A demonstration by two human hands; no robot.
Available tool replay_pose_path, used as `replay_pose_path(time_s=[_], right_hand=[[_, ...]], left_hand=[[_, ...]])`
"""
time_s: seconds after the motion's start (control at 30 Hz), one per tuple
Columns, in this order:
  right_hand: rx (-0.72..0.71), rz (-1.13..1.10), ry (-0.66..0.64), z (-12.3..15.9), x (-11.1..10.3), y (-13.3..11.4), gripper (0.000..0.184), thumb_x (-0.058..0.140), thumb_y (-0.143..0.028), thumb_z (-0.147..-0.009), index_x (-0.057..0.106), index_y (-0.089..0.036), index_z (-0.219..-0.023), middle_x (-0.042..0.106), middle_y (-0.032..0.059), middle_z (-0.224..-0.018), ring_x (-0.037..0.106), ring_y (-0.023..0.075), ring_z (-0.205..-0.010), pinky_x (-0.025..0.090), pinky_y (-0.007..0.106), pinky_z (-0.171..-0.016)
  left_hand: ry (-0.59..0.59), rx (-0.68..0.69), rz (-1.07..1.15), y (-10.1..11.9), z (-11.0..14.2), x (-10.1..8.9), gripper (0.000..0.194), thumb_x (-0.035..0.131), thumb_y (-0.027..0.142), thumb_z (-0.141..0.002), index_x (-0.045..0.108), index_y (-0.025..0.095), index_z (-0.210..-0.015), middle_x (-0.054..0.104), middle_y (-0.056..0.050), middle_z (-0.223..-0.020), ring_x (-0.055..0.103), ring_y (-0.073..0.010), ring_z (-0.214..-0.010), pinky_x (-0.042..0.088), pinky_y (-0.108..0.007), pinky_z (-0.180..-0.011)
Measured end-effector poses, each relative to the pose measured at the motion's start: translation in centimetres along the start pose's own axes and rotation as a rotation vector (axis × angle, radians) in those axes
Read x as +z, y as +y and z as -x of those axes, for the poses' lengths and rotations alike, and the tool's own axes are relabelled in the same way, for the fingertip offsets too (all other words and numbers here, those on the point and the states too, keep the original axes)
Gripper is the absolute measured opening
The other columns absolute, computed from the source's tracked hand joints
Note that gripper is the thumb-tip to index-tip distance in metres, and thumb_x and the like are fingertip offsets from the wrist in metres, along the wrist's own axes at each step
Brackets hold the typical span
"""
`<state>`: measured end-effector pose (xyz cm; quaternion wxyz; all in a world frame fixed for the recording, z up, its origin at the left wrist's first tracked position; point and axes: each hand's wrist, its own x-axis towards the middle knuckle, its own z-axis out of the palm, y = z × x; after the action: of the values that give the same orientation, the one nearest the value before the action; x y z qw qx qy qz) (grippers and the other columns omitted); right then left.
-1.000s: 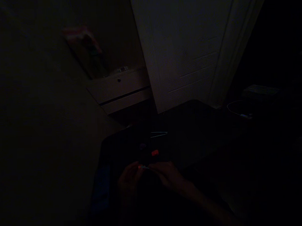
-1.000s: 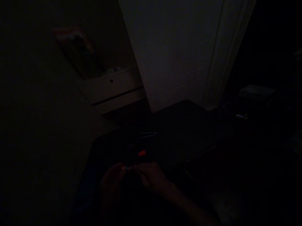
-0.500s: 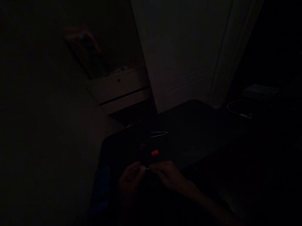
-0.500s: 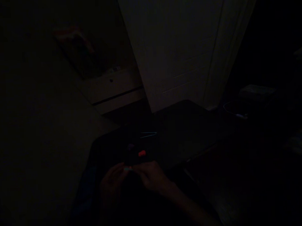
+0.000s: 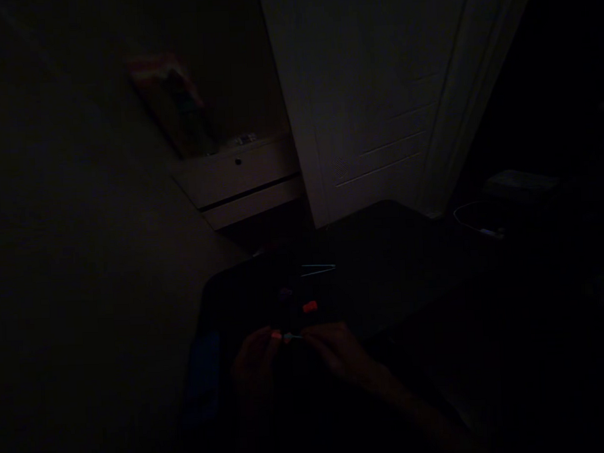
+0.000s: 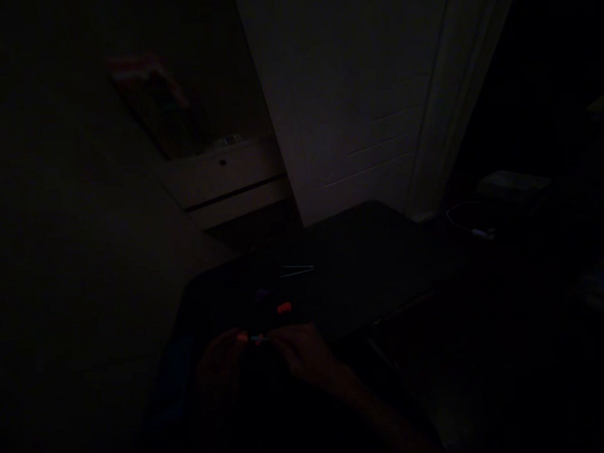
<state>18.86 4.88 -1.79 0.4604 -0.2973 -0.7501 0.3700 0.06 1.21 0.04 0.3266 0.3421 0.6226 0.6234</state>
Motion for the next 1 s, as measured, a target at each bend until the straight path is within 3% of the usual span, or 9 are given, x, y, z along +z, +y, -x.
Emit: replay_pose_path(time_s=[0.13,0.73,1.0], right_hand=[[-0.006,-0.020,0.029,0.20,0.15,0.20,0.028,0.053,-0.028,-0.108,0.079,-0.025,-0.117,0.082,0.0045,-0.113,0.079,0.0222,-0.099,0.061,0.032,-0.092],[-0.030,0.018,0.006,0.00,0.37,-0.04,0.030,0.051,-0.029,-0.110,0.076,-0.027,-0.127,0.079,0.0043,-0.122,0.077,0.0221,-0.109,0.060,0.034,-0.099],[-0.011,-0.017,0.032,0.02,0.41,-0.09,0.029,0.050,-0.030,-0.110,0.076,-0.026,-0.124,0.080,0.0044,-0.119,0.078,0.0216,-0.106,0.060,0.033,-0.097]], left_hand=[[0.033,-0.008,0.000,0.06,0.04,0.05,0.048,0.095,0.045,-0.059,0.079,0.016,-0.093,0.083,-0.011,-0.091,0.080,-0.0295,-0.086,0.066,-0.039,-0.078],[-0.106,-0.035,0.006,-0.29,-0.12,-0.20,0.045,0.096,0.038,-0.056,0.082,0.017,-0.092,0.084,-0.013,-0.094,0.081,-0.0344,-0.093,0.067,-0.045,-0.085],[-0.112,-0.026,0.024,-0.26,-0.09,-0.14,0.038,0.092,0.041,-0.064,0.080,0.016,-0.091,0.084,-0.011,-0.090,0.081,-0.0317,-0.087,0.067,-0.043,-0.082]])
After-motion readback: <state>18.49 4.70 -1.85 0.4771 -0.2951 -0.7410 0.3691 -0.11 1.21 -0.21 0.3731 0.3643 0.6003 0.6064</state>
